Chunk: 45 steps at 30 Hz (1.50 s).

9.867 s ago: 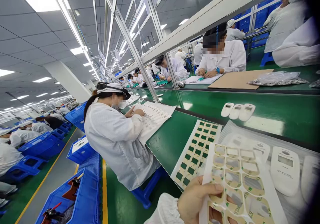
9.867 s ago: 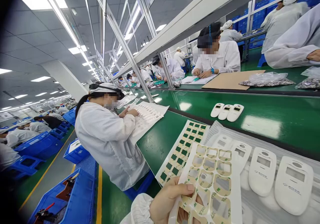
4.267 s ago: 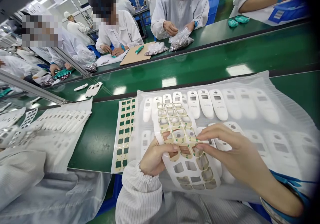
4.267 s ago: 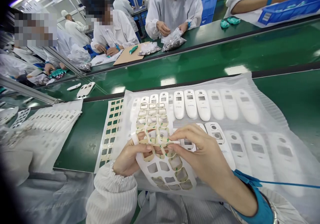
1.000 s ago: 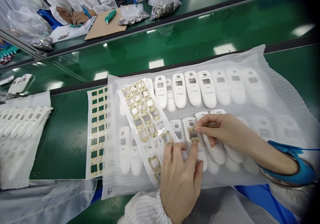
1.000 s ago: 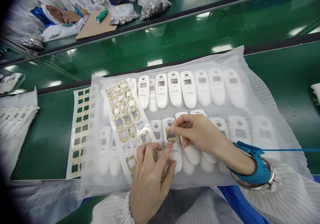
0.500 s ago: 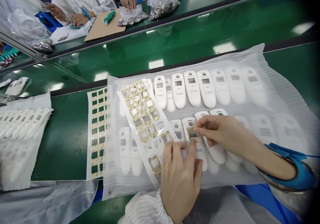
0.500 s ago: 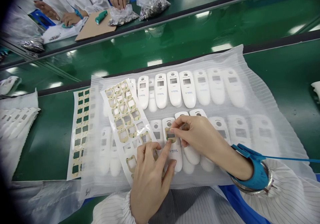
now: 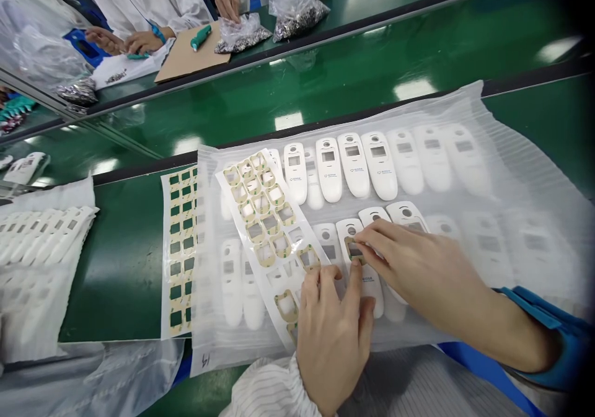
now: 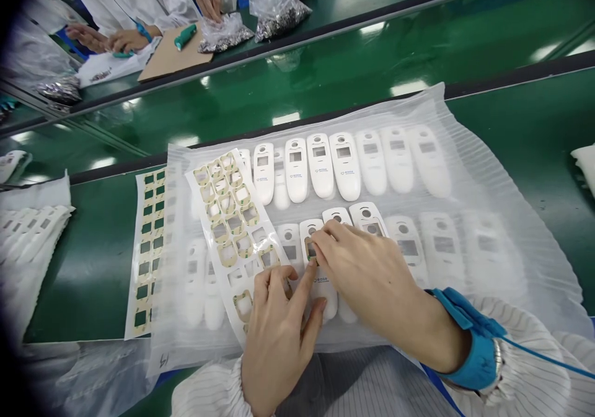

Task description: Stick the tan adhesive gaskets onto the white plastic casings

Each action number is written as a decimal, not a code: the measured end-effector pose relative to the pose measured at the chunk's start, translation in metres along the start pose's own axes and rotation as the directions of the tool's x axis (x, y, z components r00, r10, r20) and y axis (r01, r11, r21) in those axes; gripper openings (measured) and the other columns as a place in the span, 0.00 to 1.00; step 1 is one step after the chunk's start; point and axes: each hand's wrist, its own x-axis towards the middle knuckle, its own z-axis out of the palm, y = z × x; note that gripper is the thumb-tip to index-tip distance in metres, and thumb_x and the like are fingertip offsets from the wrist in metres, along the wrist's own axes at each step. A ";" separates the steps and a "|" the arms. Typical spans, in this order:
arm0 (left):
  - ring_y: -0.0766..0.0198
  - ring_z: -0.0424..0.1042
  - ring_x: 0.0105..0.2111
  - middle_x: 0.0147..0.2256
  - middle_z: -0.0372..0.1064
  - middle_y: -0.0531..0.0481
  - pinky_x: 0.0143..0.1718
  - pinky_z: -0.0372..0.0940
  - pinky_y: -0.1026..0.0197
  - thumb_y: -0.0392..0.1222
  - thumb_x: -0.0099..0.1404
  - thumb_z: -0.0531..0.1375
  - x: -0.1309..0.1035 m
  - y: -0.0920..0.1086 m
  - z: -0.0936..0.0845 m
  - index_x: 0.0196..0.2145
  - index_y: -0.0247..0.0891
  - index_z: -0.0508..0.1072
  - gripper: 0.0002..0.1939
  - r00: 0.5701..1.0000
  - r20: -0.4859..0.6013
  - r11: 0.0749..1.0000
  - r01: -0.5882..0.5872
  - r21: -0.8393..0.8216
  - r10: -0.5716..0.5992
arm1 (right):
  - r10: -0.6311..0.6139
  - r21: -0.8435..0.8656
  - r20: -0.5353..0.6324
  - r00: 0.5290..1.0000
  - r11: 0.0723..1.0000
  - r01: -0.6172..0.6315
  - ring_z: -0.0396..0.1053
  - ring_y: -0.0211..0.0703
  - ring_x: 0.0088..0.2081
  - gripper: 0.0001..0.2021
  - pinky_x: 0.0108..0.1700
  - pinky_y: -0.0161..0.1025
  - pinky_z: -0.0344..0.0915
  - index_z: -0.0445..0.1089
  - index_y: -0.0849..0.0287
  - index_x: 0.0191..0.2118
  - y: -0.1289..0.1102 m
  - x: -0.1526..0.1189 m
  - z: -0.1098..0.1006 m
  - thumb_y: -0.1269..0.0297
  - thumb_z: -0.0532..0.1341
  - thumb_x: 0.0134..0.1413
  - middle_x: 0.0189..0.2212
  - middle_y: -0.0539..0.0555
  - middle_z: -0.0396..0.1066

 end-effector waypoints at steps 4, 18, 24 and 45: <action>0.48 0.62 0.45 0.42 0.63 0.41 0.41 0.68 0.46 0.37 0.65 0.57 0.000 0.000 0.000 0.57 0.36 0.65 0.22 1.000 0.001 1.000 0.003 0.009 -0.003 | 0.035 -0.020 -0.007 0.999 0.999 -0.035 0.69 0.43 0.30 0.14 0.20 0.36 0.55 0.72 0.60 0.39 -0.002 -0.002 -0.001 0.78 0.50 0.57 0.40 0.58 0.71; 0.48 0.61 0.46 0.43 0.62 0.42 0.41 0.68 0.46 0.38 0.65 0.58 0.001 0.001 -0.002 0.57 0.37 0.65 0.22 1.000 -0.003 1.000 0.006 0.018 -0.006 | -0.052 0.011 -0.187 0.981 0.998 0.055 0.68 0.46 0.38 0.20 0.24 0.36 0.60 0.68 0.57 0.54 0.011 -0.022 0.019 0.75 0.50 0.60 0.40 0.57 0.69; 0.51 0.61 0.46 0.44 0.62 0.42 0.44 0.67 0.46 0.41 0.67 0.57 -0.003 -0.006 -0.004 0.57 0.38 0.64 0.21 0.999 -0.018 0.997 0.040 -0.066 -0.041 | 0.034 0.144 -0.221 0.975 0.990 -0.002 0.70 0.48 0.39 0.14 0.32 0.41 0.66 0.71 0.58 0.46 0.015 -0.015 0.021 0.66 0.49 0.65 0.38 0.56 0.70; 0.47 0.40 0.67 0.65 0.47 0.40 0.61 0.55 0.37 0.38 0.70 0.53 0.001 -0.070 -0.005 0.62 0.41 0.55 0.25 0.960 -0.260 0.992 0.121 0.046 -0.105 | 0.069 0.754 0.252 0.965 0.611 -0.240 0.73 0.47 0.35 0.18 0.35 0.43 0.70 0.65 0.52 0.51 -0.030 0.052 0.017 0.57 0.58 0.54 0.36 0.52 0.74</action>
